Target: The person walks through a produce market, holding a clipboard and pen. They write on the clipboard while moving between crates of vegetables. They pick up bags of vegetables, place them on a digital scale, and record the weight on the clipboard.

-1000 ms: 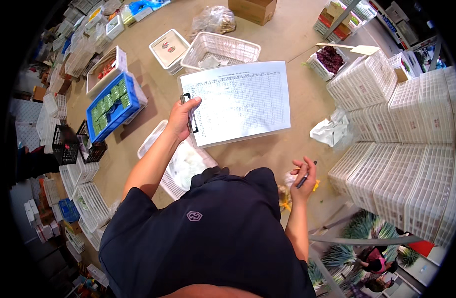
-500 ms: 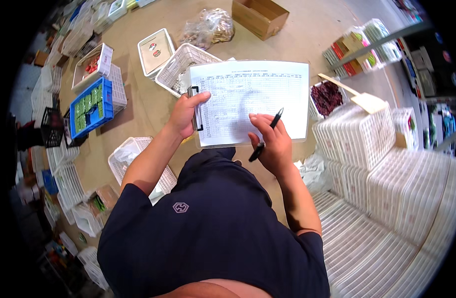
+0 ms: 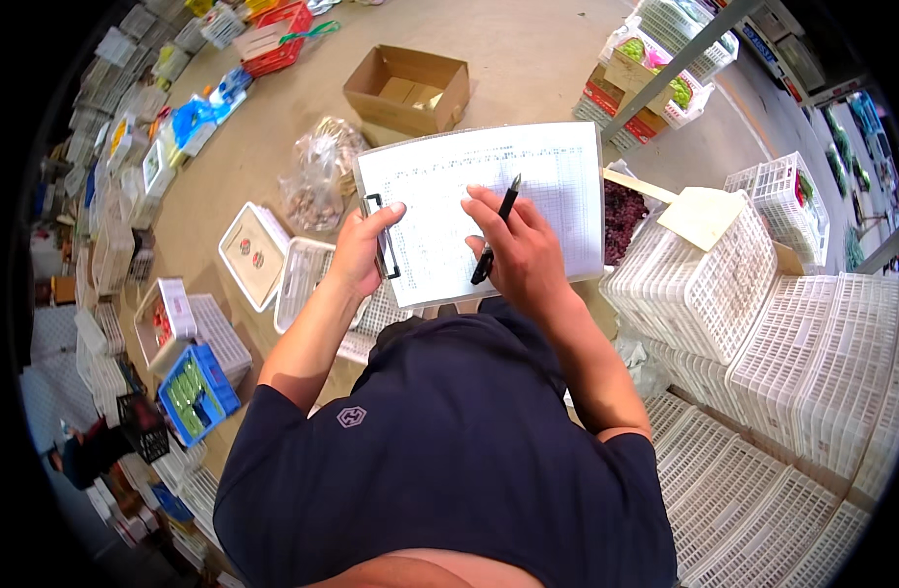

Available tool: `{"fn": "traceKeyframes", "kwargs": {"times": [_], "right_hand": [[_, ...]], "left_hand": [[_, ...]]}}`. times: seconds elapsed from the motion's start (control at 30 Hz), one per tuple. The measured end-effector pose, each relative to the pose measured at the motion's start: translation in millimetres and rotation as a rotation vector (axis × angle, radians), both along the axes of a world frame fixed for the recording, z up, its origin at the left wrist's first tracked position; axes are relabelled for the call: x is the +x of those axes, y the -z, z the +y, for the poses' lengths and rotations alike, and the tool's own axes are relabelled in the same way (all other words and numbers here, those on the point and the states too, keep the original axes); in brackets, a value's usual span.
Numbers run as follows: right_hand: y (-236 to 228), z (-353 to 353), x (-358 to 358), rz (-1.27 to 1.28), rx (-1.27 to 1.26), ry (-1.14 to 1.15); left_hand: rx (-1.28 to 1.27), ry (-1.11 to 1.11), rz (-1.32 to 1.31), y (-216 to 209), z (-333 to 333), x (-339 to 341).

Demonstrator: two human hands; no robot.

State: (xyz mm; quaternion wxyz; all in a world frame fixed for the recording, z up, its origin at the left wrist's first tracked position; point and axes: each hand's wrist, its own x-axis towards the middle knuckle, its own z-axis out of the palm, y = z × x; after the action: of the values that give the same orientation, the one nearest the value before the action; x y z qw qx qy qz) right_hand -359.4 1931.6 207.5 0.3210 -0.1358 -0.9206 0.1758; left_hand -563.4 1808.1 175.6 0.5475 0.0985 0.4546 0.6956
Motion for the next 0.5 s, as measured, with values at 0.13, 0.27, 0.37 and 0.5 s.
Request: {"fn": "traceKeyframes", "kwargs": {"times": [0.13, 0.27, 0.37, 0.5], "right_hand": [[11, 105, -40, 0.013, 0.043, 0.024], [16, 207, -78, 0.017, 0.065, -0.025], [9, 271, -98, -0.037, 0.077, -0.077], [7, 359, -132, -0.061, 0.093, -0.095]], "left_hand": [[0.027, 0.028, 0.015, 6, 105, -37], [0.011, 0.003, 0.004, 13, 196, -68], [0.003, -0.071, -0.023, 5, 252, -80], [0.033, -0.073, -0.054, 6, 339, -116]]}}
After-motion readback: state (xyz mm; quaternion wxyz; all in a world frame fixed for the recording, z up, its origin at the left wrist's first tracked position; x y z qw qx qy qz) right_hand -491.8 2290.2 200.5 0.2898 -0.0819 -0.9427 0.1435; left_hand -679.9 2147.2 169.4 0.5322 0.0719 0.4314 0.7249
